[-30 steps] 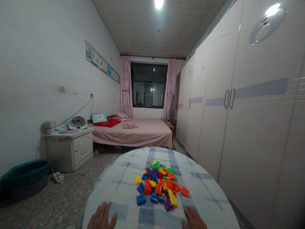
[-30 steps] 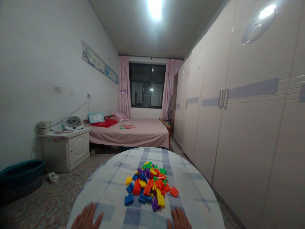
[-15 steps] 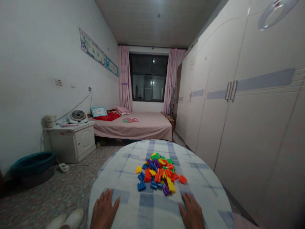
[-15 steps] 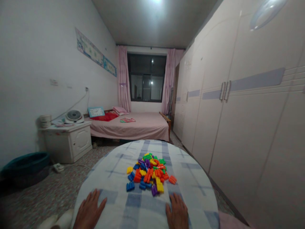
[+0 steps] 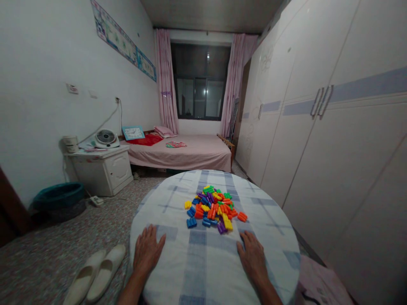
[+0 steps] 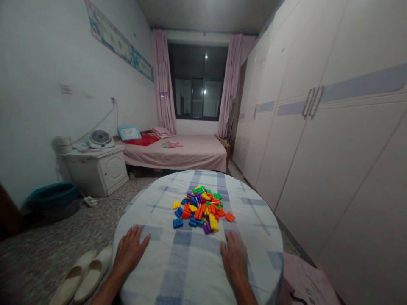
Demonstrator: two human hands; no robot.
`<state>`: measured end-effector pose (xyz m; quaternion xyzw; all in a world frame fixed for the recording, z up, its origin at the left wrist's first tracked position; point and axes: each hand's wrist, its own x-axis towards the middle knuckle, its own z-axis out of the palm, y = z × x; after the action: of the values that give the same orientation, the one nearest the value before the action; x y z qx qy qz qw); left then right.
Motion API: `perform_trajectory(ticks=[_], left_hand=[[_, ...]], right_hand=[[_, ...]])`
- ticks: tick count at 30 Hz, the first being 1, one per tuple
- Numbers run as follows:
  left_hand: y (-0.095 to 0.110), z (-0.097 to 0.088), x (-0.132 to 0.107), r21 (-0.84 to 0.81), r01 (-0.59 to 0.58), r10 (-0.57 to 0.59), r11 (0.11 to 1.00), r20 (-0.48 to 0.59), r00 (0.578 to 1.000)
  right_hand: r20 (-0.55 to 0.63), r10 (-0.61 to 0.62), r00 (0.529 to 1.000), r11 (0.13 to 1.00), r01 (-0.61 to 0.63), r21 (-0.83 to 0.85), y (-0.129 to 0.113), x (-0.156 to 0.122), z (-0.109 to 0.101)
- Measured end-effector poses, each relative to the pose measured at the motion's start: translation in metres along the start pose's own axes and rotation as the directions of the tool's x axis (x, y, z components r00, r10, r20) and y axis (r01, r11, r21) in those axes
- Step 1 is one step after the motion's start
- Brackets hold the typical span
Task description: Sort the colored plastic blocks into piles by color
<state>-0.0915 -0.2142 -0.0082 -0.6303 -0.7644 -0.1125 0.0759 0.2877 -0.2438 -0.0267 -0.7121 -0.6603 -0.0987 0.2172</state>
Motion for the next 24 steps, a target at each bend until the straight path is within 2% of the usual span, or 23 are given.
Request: perform_trajectory(ticks=[16, 21, 23, 24], left_hand=[[0.0, 0.002, 0.002, -0.025, -0.005, 0.005, 1.0, -0.007, 1.0], [-0.006, 0.011, 0.0, -0.055, -0.002, 0.002, 0.998, -0.008, 1.0], [-0.005, 0.007, 0.002, -0.117, 0.004, -0.007, 0.993, -0.025, 1.0], [-0.002, -0.001, 0.004, -0.171, 0.007, -0.015, 0.985, -0.046, 0.999]], right_hand=[[-0.002, 0.007, 1.0, 1.0, -0.007, 0.009, 0.001, 0.0, 0.0], [0.001, 0.014, 1.0, 1.0, -0.014, 0.003, 0.0, 0.0, 0.001], [-0.01, 0.014, 1.0, 1.0, -0.014, -0.002, 0.001, -0.001, 0.003], [-0.018, 0.013, 1.0, 1.0, -0.013, -0.006, 0.001, -0.001, 0.004]])
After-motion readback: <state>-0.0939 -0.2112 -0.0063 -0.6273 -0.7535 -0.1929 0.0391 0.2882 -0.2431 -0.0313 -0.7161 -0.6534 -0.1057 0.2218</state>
